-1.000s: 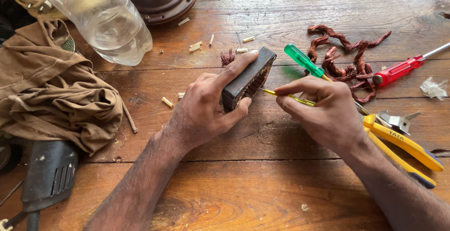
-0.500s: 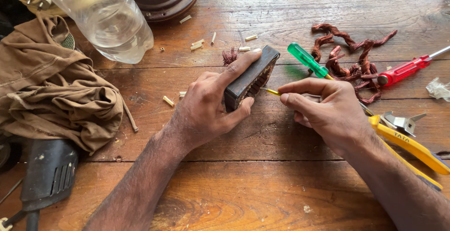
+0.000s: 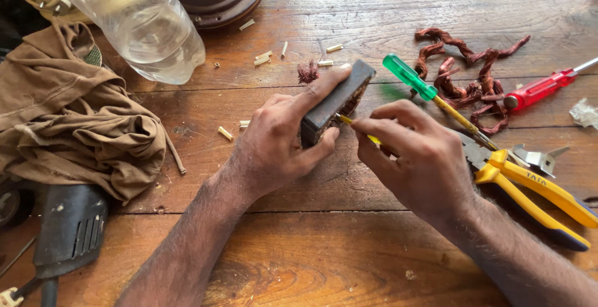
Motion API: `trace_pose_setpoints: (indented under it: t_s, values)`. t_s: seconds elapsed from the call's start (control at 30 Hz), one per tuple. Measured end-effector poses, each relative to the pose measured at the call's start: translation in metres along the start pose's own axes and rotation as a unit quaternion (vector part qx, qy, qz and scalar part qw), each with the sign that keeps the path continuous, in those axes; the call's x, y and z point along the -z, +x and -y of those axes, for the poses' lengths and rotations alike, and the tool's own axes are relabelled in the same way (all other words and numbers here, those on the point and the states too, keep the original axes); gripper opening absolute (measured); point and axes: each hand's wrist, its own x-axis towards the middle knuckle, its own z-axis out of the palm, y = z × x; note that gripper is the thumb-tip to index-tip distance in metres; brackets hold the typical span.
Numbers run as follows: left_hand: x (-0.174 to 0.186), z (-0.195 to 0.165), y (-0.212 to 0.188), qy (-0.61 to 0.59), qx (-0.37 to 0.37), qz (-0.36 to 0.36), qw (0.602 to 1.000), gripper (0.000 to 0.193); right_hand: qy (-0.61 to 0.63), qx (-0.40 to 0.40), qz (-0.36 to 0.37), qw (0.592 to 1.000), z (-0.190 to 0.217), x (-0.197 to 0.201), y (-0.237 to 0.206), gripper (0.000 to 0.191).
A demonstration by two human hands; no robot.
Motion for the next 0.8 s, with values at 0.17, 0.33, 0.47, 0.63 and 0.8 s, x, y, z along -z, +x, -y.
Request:
trace_pose_setpoints:
  t_s: [0.17,0.33,0.47,0.63,0.8]
  values:
    - [0.0,0.002,-0.002,0.003,0.055,0.016,0.998,0.077,-0.003,-0.034,-0.032,0.999,-0.002,0.007,0.002,0.023]
    - [-0.006,0.005,-0.003,0.067,0.043,-0.037,0.996,0.077,-0.011,-0.048,-0.009,0.999,-0.01,0.01,0.004,0.022]
    - [-0.01,0.005,-0.003,0.081,0.123,-0.018,0.989,0.057,-0.023,-0.086,0.021,0.996,-0.016,0.011,0.003,0.018]
    - [-0.012,0.005,-0.002,0.075,0.12,0.005,0.99,0.049,-0.028,-0.091,0.032,0.995,-0.019,0.007,0.001,0.018]
    - [-0.013,0.005,-0.002,0.065,0.133,0.025,0.989,0.043,-0.039,-0.083,0.034,0.995,-0.02,0.003,0.001,0.017]
